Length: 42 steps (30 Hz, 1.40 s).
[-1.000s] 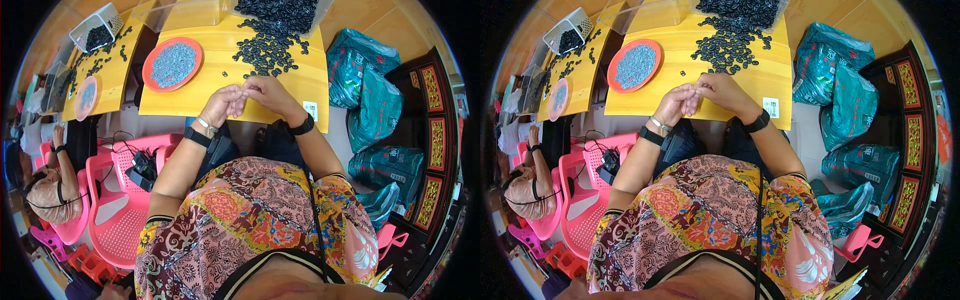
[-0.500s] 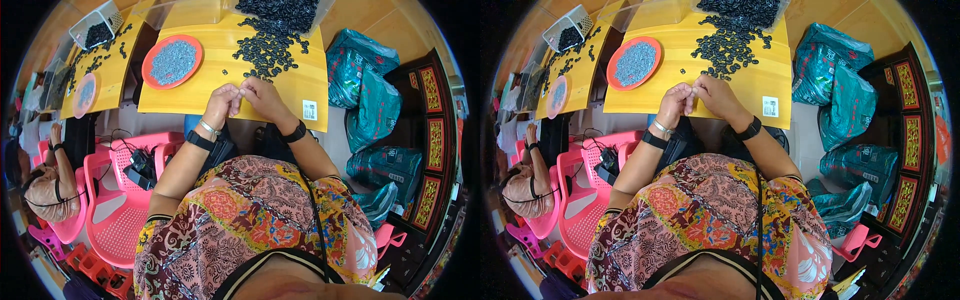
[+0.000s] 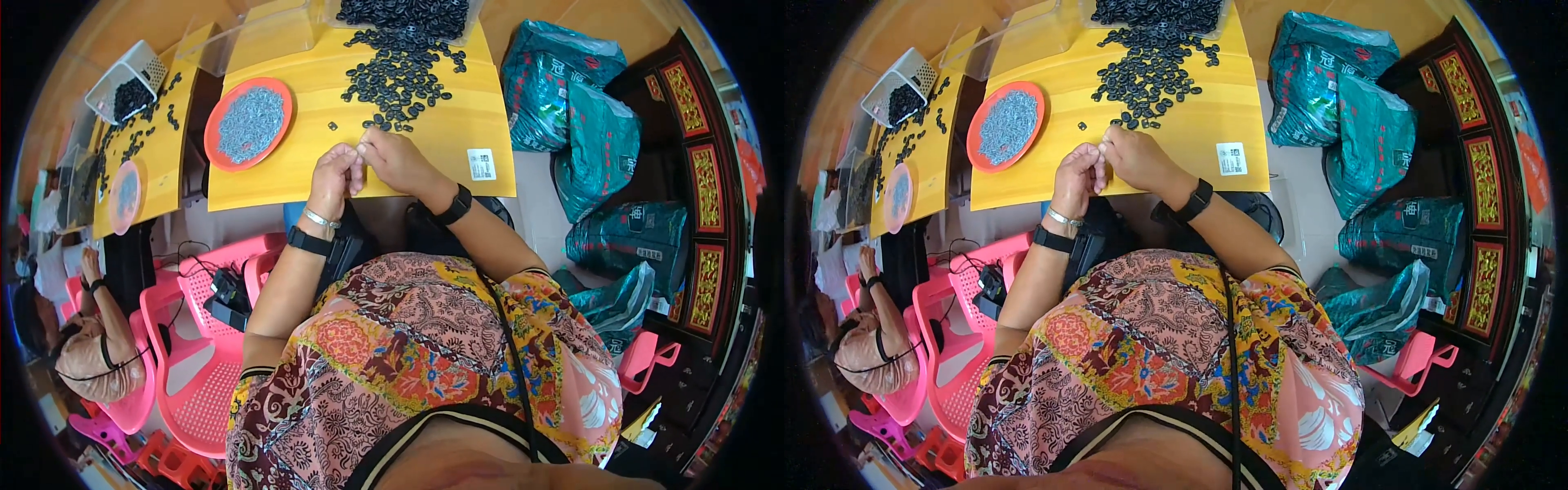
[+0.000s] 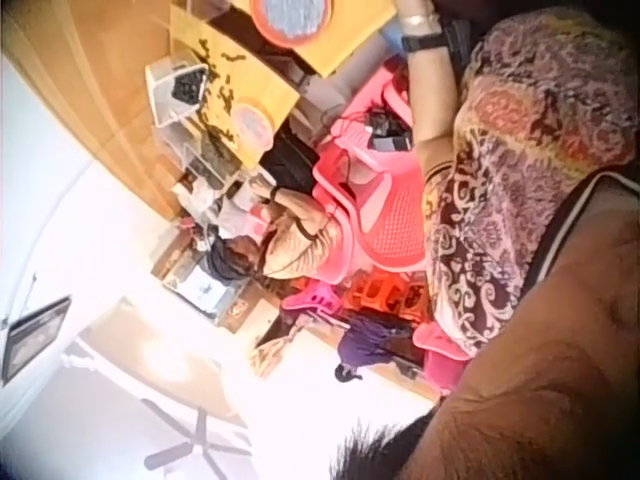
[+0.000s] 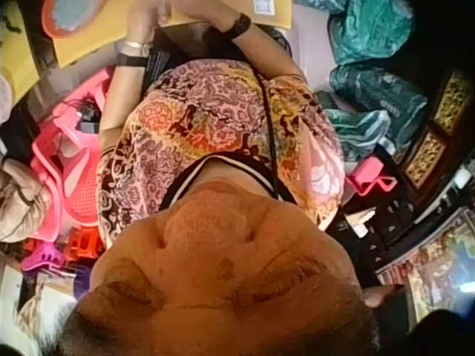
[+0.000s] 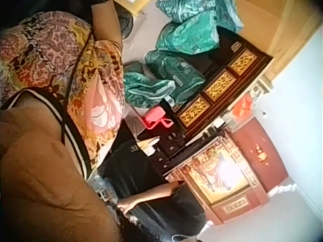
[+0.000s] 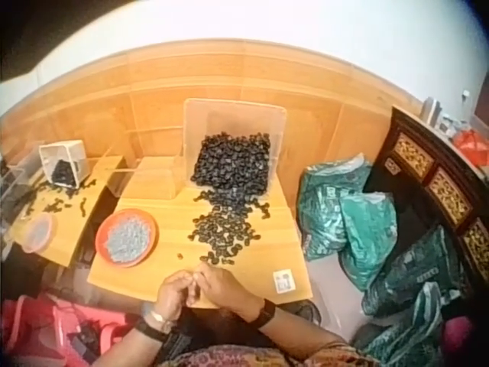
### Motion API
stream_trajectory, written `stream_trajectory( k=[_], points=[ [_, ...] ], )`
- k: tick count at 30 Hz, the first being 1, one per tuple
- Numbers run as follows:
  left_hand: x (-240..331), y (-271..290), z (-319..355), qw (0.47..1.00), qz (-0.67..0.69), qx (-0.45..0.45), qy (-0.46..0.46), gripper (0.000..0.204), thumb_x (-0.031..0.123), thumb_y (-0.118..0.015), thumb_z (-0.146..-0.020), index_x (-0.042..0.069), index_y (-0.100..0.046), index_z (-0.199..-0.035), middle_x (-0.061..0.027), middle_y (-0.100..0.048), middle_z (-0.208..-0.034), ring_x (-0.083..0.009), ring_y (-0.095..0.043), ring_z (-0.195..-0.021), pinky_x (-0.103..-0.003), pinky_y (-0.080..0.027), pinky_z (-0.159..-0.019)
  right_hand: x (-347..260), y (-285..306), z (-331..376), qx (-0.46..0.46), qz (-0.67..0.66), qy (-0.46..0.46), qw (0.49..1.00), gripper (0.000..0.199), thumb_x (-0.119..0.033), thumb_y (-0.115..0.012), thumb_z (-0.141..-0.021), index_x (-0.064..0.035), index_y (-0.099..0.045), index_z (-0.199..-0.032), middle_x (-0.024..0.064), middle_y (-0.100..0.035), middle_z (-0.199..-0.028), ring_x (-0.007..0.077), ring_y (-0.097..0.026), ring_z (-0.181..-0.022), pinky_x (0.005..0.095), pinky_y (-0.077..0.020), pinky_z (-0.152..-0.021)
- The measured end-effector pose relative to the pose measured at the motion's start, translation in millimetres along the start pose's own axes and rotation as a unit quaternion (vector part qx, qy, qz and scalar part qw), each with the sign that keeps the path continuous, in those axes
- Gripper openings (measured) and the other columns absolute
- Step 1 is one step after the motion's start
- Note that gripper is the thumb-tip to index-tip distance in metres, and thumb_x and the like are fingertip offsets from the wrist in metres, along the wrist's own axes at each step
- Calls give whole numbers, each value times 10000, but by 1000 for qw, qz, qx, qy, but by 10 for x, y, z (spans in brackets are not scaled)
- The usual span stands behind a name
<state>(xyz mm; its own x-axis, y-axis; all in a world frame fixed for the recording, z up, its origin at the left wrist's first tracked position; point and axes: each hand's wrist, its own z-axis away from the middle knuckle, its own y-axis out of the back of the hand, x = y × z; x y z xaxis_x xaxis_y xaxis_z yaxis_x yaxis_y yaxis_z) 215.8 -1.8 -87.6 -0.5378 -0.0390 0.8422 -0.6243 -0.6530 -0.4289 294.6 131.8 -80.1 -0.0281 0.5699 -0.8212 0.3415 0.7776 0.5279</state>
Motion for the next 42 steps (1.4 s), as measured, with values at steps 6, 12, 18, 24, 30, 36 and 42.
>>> stream_trajectory(
  k=[6,12,18,24,30,36,42],
  points=[
    [21,-48,12,999,-40,16,-7,153,133,-452,-907,79,-505,-774,-12,-523,-598,-95,-473,-460,-198,-364,-412,48,60,3,-18,-89,-15,996,151,-146,-541,-869,-1,-548,-831,92,-600,-693,165,-578,-628,296,-453,-597],
    [37,-49,31,997,-76,24,-15,165,155,-468,-919,89,-496,-770,-13,-537,-616,-93,-488,-490,-199,-391,-458,95,13,-15,-8,-118,-28,993,133,-140,-577,-806,-8,-590,-817,143,-625,-730,244,-620,-659,322,-477,-615],
    [-3,-25,-3,995,-77,52,-24,149,128,-465,-914,89,-489,-772,-12,-537,-619,-92,-480,-475,-203,-384,-437,126,-56,-15,0,-94,-3,996,73,-69,-571,-846,3,-564,-853,5,-578,-693,43,-517,-629,217,-430,-559],
    [-55,-30,-19,990,-121,65,-19,139,131,-463,-913,91,-476,-780,-8,-533,-620,-89,-481,-467,-200,-371,-417,72,-27,-25,-5,-79,-28,997,86,-81,-576,-831,-6,-560,-869,45,-593,-691,95,-544,-615,255,-442,-566],
    [-121,15,-44,992,-104,66,-24,123,116,-482,-886,77,-479,-769,-9,-505,-586,-93,-450,-442,-216,-344,-392,12,-5,-29,-47,-14,-21,999,93,-93,-569,-808,-25,-562,-870,119,-605,-715,232,-589,-637,328,-462,-596],
    [-250,103,-142,953,-243,119,-134,169,111,-501,-852,61,-495,-691,-16,-486,-539,-100,-434,-421,-231,-334,-383,15,-84,-33,-2,65,27,998,106,-89,-530,-801,-16,-561,-872,173,-611,-772,342,-598,-731,397,-468,-641],
    [-61,-9,-23,991,-75,101,-36,156,116,-491,-849,75,-493,-699,-21,-488,-532,-110,-424,-388,-226,-321,-357,-24,-73,-31,-1,62,28,998,116,-94,-525,-798,-16,-558,-878,174,-611,-784,345,-597,-738,404,-468,-645]
  ],
)
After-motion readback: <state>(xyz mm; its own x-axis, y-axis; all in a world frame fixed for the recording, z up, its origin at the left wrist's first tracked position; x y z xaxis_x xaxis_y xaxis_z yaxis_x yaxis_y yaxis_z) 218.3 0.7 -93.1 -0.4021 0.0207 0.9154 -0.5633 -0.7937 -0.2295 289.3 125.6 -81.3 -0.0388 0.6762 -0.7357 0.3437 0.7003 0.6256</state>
